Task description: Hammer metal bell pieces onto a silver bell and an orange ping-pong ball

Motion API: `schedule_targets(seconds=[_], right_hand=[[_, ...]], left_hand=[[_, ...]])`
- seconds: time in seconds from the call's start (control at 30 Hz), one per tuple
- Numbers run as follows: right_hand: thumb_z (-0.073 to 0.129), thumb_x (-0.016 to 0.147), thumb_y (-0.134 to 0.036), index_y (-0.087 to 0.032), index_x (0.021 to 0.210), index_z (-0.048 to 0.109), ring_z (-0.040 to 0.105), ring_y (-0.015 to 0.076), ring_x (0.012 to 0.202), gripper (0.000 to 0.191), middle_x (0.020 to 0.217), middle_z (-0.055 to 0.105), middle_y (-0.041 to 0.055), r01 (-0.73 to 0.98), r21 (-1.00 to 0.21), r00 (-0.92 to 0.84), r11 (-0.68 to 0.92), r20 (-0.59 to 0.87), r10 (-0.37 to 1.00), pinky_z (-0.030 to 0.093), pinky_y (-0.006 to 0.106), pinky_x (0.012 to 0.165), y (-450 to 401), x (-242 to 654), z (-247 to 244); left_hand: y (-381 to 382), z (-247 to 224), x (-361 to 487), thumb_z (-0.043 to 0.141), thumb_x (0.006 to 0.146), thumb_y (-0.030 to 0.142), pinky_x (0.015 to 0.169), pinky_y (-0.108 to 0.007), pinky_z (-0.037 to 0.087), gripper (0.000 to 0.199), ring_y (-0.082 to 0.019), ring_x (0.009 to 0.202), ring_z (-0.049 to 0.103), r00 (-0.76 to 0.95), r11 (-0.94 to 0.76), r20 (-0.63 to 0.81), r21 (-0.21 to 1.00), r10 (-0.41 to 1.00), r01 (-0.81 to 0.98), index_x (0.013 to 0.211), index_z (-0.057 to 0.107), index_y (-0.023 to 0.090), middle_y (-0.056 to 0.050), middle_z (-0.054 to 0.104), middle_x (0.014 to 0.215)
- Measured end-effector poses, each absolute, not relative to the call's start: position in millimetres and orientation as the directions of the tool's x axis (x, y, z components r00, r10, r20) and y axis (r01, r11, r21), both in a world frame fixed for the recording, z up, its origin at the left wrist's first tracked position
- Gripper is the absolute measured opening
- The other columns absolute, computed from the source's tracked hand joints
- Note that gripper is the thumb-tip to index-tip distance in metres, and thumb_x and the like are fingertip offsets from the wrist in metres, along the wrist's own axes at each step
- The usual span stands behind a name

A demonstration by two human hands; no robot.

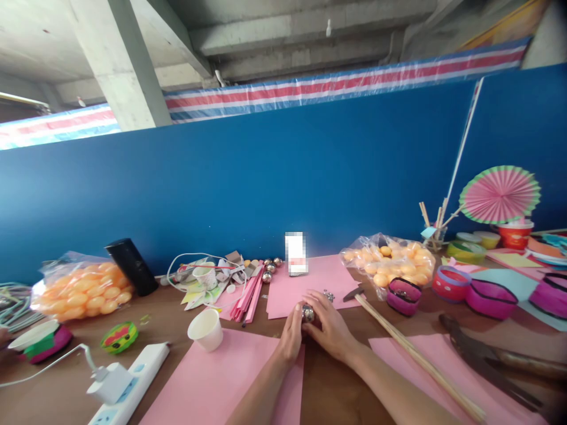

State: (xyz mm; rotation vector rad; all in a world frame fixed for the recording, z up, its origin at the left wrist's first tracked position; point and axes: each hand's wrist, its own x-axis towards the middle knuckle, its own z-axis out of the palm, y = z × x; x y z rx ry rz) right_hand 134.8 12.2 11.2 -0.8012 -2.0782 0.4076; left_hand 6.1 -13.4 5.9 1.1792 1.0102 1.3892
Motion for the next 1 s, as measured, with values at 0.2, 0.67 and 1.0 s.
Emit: schedule_targets(seconds=[0.2, 0.67, 1.0], right_hand=[[0.044, 0.076, -0.013, -0.019, 0.123, 0.039, 0.037, 0.0224, 0.117, 0.048, 0.123, 0.046, 0.0097, 0.344, -0.502, -0.483, 0.794, 0.630, 0.608, 0.030, 0.046, 0.100, 7, 132, 18], [0.041, 0.082, -0.016, -0.018, 0.117, 0.042, 0.041, 0.0197, 0.114, 0.035, 0.120, 0.048, 0.0103, 0.304, -0.539, -0.496, 0.786, 0.615, 0.614, 0.035, 0.040, 0.097, 7, 130, 11], [0.043, 0.077, -0.014, -0.019, 0.122, 0.037, 0.042, 0.0216, 0.113, 0.046, 0.119, 0.048, 0.0099, 0.392, -0.579, -0.393, 0.715, 0.597, 0.699, 0.035, 0.044, 0.096, 13, 132, 6]], left_hand=[[-17, 20, 10, 0.046, 0.081, 0.038, 0.095, -0.035, 0.036, 0.037, -0.022, 0.108, 0.050, 0.091, -0.261, 0.264, 0.964, 0.960, -0.040, 0.109, 0.052, 0.016, -0.007, 0.058, 0.113], [-13, 11, 8, 0.045, 0.081, 0.040, 0.088, -0.033, 0.038, 0.033, -0.021, 0.098, 0.054, 0.055, -0.246, 0.246, 0.969, 0.968, 0.009, 0.100, 0.053, 0.015, -0.007, 0.061, 0.100], [-13, 15, 8, 0.045, 0.080, 0.043, 0.086, -0.031, 0.039, 0.035, -0.020, 0.095, 0.053, 0.057, -0.225, 0.226, 0.974, 0.972, -0.024, 0.101, 0.055, 0.017, -0.006, 0.061, 0.098]])
